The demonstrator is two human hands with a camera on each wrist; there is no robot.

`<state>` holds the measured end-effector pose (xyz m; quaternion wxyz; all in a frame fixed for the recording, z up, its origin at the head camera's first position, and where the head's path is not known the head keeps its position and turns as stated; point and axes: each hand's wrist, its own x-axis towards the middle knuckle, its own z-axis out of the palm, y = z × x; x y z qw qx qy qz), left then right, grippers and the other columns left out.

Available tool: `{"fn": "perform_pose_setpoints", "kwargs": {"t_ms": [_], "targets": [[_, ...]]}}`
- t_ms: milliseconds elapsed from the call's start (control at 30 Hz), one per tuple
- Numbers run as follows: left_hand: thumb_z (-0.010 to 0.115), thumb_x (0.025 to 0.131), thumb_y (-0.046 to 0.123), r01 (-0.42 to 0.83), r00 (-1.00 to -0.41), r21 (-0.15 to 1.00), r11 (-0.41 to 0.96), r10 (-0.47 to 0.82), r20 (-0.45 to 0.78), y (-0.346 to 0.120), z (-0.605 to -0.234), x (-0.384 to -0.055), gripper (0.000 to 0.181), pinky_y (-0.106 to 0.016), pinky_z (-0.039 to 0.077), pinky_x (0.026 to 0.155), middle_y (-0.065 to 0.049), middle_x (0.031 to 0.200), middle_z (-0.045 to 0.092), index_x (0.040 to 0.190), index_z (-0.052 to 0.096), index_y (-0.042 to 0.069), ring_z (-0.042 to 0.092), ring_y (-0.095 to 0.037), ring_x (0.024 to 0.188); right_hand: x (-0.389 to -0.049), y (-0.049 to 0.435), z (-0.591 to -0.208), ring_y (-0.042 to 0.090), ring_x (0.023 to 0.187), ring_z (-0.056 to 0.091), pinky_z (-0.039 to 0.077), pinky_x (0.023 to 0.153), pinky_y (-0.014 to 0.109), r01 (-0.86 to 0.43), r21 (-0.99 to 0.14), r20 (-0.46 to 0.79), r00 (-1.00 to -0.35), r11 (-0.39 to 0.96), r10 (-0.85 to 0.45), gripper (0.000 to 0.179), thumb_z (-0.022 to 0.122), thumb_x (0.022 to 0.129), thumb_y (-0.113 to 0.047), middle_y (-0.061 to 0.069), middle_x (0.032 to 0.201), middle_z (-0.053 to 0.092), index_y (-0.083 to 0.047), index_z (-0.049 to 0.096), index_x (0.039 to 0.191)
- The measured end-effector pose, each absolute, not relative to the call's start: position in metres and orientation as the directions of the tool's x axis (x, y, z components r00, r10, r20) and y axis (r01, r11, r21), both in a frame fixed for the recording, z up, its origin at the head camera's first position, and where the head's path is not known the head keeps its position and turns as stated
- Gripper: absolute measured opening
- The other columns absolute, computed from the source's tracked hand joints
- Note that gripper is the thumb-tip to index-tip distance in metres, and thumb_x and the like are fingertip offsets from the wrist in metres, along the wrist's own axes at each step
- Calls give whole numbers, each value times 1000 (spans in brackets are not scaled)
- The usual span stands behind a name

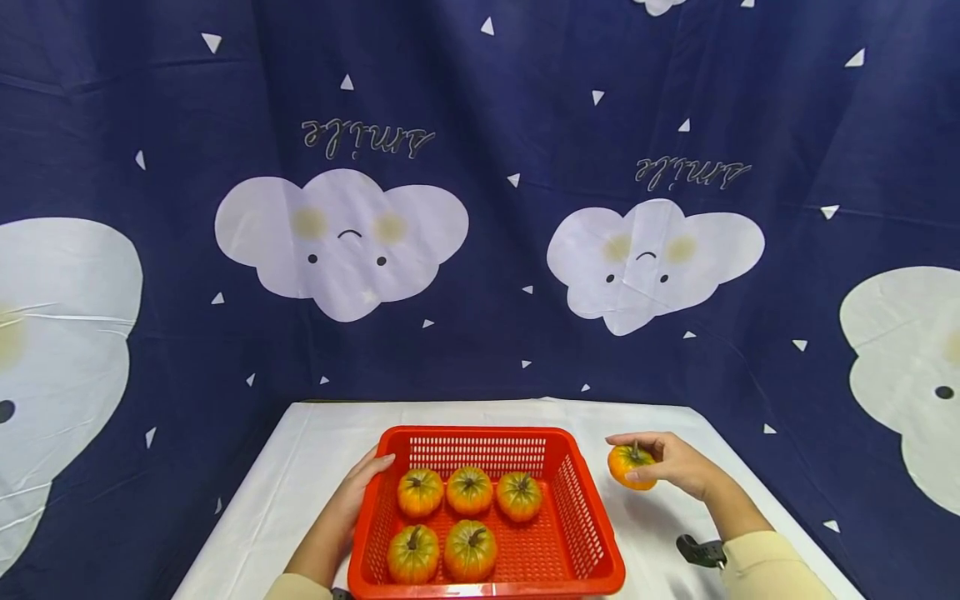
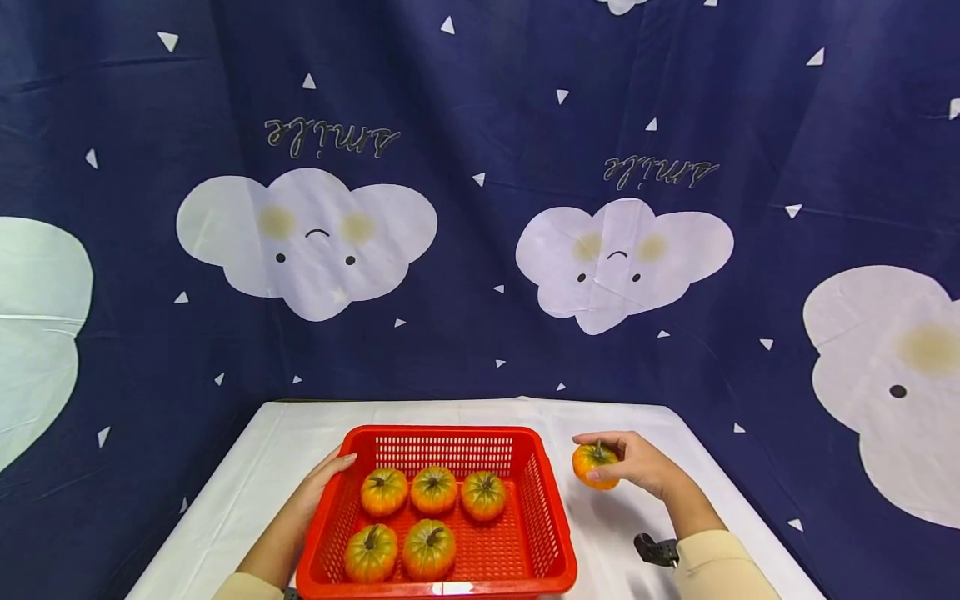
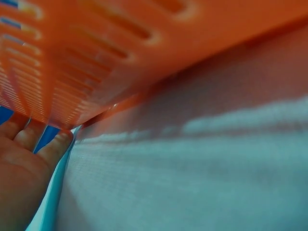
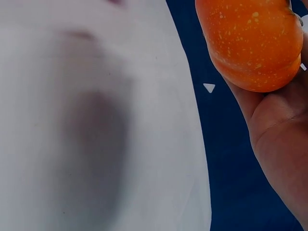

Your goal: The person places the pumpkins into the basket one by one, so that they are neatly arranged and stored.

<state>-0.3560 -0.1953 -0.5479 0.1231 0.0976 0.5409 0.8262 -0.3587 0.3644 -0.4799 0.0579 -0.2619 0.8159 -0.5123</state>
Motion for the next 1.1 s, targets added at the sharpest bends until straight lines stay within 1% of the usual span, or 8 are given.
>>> {"fn": "perform_pose_setpoints", "kwargs": {"t_ms": [167,400,467,700,767,867,1000,1100], "targets": [[51,109,29,-100,-954,919,-382,299,20,-195,-548,-356,64,-62,51,100,-26,159,39,166,25,16,48,-41,139,-362,362,-475,26,109,68,59,91,35,-377,-863,184,-854,336,-487,56,80,88,-7,17,133,68,3,63,141],[52,109,28,-95,-956,916,-391,291,25,-195,-549,-358,63,-61,51,100,-27,157,42,165,27,14,52,-39,135,-366,356,-471,28,109,68,59,90,36,-367,-868,180,-859,333,-479,52,79,89,-8,20,132,67,-4,67,139],[52,109,29,-93,-956,919,-384,291,25,-196,-549,-358,63,-60,52,100,-27,157,41,165,27,14,52,-39,135,-367,354,-471,28,109,68,59,90,37,-369,-871,182,-856,324,-485,51,79,89,-7,21,132,67,-3,68,139],[54,108,32,-102,-959,928,-359,284,4,-197,-550,-358,67,-62,52,98,-26,159,40,166,25,16,50,-41,137,-371,349,-471,26,108,69,60,90,36,-409,-865,218,-829,291,-515,53,77,90,-4,24,130,67,4,63,140],[54,108,31,-102,-960,925,-366,281,5,-197,-550,-357,66,-62,52,98,-26,159,40,166,25,16,50,-41,137,-373,348,-470,26,109,68,60,90,36,-405,-867,215,-831,292,-513,54,78,90,-4,23,131,67,6,63,141],[54,108,31,-99,-958,924,-370,286,11,-197,-549,-357,66,-61,52,99,-26,159,39,166,25,16,50,-41,137,-374,346,-468,27,109,68,60,90,37,-401,-870,212,-830,288,-516,56,78,89,-4,25,133,66,8,61,141],[53,109,30,-95,-954,922,-376,297,23,-196,-549,-357,66,-61,51,99,-26,159,39,166,25,15,50,-41,138,-373,342,-465,28,108,69,60,89,37,-393,-877,206,-828,277,-522,54,78,89,-4,26,132,65,4,63,141],[52,109,30,-94,-954,920,-380,298,25,-195,-548,-356,65,-60,51,100,-26,159,39,166,25,15,50,-40,138,-374,339,-464,27,107,69,60,89,37,-396,-875,206,-825,278,-526,52,78,90,-4,25,130,67,1,65,140]]}}
